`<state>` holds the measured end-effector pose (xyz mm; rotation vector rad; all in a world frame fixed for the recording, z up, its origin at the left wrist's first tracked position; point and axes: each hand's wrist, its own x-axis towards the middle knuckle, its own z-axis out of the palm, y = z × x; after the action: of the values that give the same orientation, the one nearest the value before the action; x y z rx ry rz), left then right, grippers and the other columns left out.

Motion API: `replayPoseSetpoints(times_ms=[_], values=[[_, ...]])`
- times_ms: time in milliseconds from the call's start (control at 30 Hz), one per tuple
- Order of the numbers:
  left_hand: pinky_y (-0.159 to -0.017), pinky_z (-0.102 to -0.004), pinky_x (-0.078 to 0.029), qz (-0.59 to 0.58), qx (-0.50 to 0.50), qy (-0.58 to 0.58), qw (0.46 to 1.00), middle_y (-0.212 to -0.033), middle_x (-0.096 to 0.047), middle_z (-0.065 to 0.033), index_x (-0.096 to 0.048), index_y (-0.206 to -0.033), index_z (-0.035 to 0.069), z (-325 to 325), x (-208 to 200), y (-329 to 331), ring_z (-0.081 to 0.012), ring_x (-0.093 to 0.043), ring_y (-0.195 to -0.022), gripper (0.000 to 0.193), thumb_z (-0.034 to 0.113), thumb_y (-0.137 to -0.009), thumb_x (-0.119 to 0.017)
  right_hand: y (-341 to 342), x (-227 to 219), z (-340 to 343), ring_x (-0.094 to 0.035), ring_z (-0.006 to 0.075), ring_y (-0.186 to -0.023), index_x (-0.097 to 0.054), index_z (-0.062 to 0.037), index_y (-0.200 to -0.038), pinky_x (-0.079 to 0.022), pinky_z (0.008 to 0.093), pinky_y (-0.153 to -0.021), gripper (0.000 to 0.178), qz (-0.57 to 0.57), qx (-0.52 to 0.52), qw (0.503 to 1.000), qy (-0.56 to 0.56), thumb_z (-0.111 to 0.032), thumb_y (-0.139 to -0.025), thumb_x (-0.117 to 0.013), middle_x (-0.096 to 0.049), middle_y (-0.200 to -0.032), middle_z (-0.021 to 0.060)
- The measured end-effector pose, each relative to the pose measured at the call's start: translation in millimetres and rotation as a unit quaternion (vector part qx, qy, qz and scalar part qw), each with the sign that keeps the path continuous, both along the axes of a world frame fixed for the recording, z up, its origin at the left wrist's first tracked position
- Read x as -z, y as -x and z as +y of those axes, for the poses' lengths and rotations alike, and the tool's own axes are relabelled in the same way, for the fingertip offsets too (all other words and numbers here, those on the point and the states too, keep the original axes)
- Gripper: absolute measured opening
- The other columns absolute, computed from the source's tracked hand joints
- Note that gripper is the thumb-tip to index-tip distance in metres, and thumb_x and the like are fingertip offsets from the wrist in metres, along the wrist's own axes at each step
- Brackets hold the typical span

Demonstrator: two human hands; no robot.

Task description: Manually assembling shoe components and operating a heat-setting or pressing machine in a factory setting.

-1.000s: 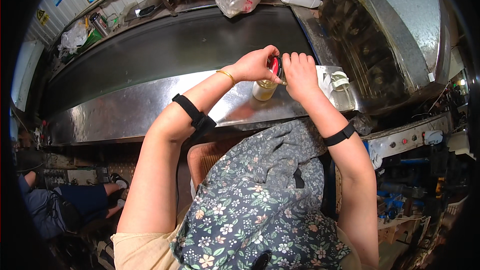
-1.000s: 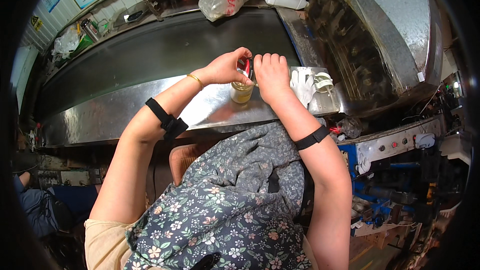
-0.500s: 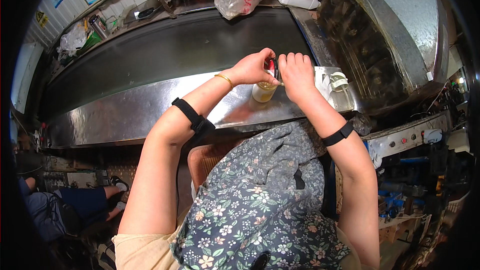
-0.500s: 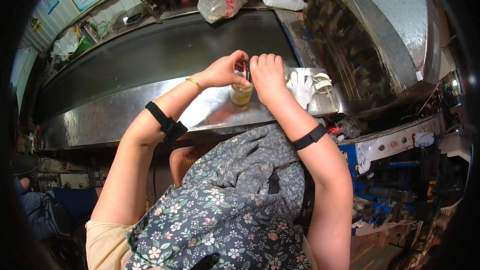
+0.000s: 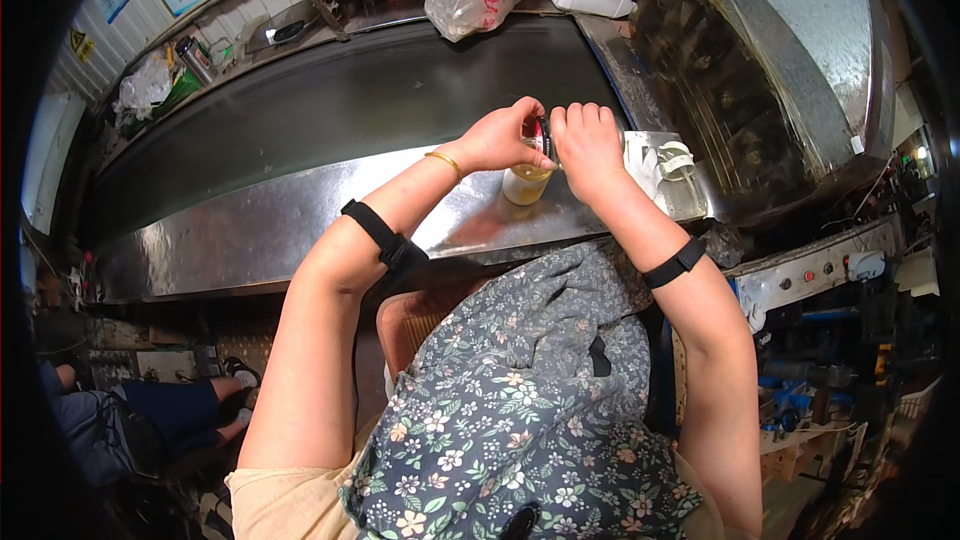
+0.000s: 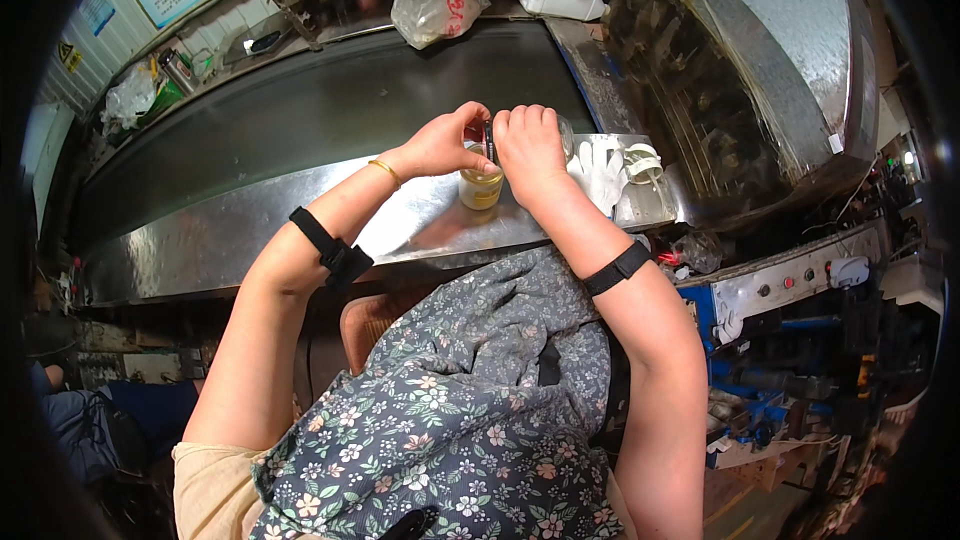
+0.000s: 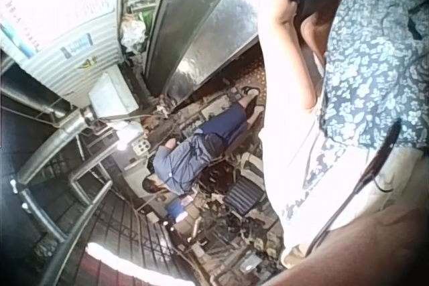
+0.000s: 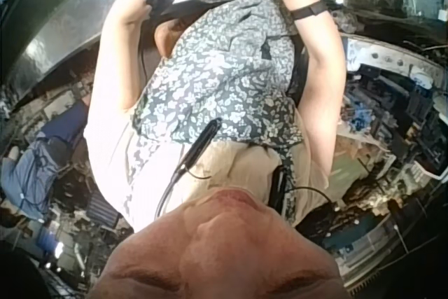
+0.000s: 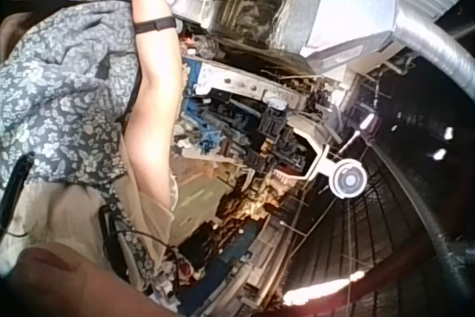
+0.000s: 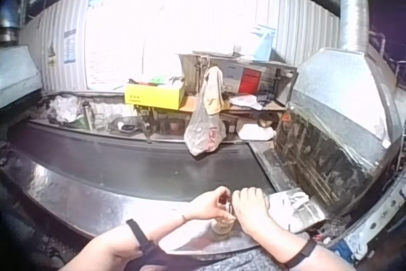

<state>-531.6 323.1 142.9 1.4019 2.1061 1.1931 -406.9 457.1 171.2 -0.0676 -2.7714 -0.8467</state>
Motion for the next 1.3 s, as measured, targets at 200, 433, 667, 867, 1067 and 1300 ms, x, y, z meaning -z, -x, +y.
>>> replayPoseSetpoints(times_ms=[200, 433, 667, 867, 1067, 1300], values=[[-0.094, -0.0372, -0.051, -0.002, -0.005, 0.016, 1.0, -0.109, -0.067, -0.0145, -0.049, -0.123, 0.003, -2.6, -3.2, 0.3, -0.026, -0.065, -0.105, 0.076, 0.026, -0.064, -0.092, 1.7, -2.4, -2.7, -0.056, 0.0263, -0.103, -0.056, -0.006, -0.114, -0.041, 0.0394, -0.092, 0.044, -0.015, 0.006, 1.0, -0.01, -0.024, -0.076, -0.07, -0.06, -0.103, 0.0101], [-0.095, -0.0374, -0.051, 0.011, -0.002, 0.011, 1.0, -0.109, -0.066, -0.0148, -0.049, -0.124, 0.002, -2.2, -7.1, 3.2, -0.0262, -0.064, -0.105, 0.077, 0.027, -0.065, -0.092, 3.3, -3.2, -0.7, -0.055, 0.0268, -0.103, -0.056, -0.0051, -0.114, -0.041, 0.0395, -0.093, 0.046, -0.004, 0.002, 1.0, -0.005, -0.025, -0.075, -0.071, -0.06, -0.102, 0.0104], [-0.098, -0.0374, -0.05, 0.012, -0.002, 0.02, 1.0, -0.111, -0.066, -0.0157, -0.049, -0.125, 0.001, -6.3, -10.5, -0.4, -0.0267, -0.064, -0.108, 0.079, 0.028, -0.065, -0.092, 0.6, -1.9, -3.1, -0.056, 0.0267, -0.103, -0.055, -0.0052, -0.113, -0.041, 0.0393, -0.092, 0.045, 0.014, -0.004, 1.0, 0.011, -0.024, -0.074, -0.071, -0.06, -0.102, 0.0101], [-0.091, -0.0381, -0.052, 0.02, -0.008, -0.011, 1.0, -0.112, -0.067, -0.0173, -0.058, -0.127, 0.001, -0.3, -16.9, -6.5, -0.0299, -0.065, -0.107, 0.08, 0.038, -0.064, -0.091, -12.3, 3.6, 9.5, -0.057, 0.0289, -0.101, -0.054, -0.0046, -0.116, -0.042, 0.0396, -0.09, 0.056, 0.073, -0.012, 0.975, 0.208, -0.018, -0.067, -0.077, -0.06, -0.103, 0.0109], [-0.087, -0.0397, -0.053, 0.147, -0.023, 0.014, 0.989, -0.103, -0.065, -0.0164, -0.064, -0.126, 0.005, 24.9, -46.5, -33.4, -0.0315, -0.064, -0.096, 0.071, 0.044, -0.069, -0.082, -31.6, 27.0, 33.3, -0.054, 0.0381, -0.117, -0.048, -0.0037, -0.129, -0.043, 0.0462, -0.101, 0.073, 0.163, -0.011, 0.853, 0.495, -0.02, -0.066, -0.08, -0.06, -0.122, 0.0179], [-0.084, -0.0341, -0.052, 0.237, -0.003, 0.048, 0.97, -0.098, -0.064, -0.0132, -0.062, -0.129, 0.003, 61.9, -52.9, -63.3, -0.0252, -0.063, -0.09, 0.068, 0.032, -0.071, -0.082, -63.4, 65.9, 57.4, -0.06, 0.0362, -0.115, -0.046, -0.0059, -0.131, -0.05, 0.0445, -0.096, 0.085, 0.189, 0.02, 0.683, 0.706, -0.019, -0.059, -0.089, -0.062, -0.123, 0.018]])
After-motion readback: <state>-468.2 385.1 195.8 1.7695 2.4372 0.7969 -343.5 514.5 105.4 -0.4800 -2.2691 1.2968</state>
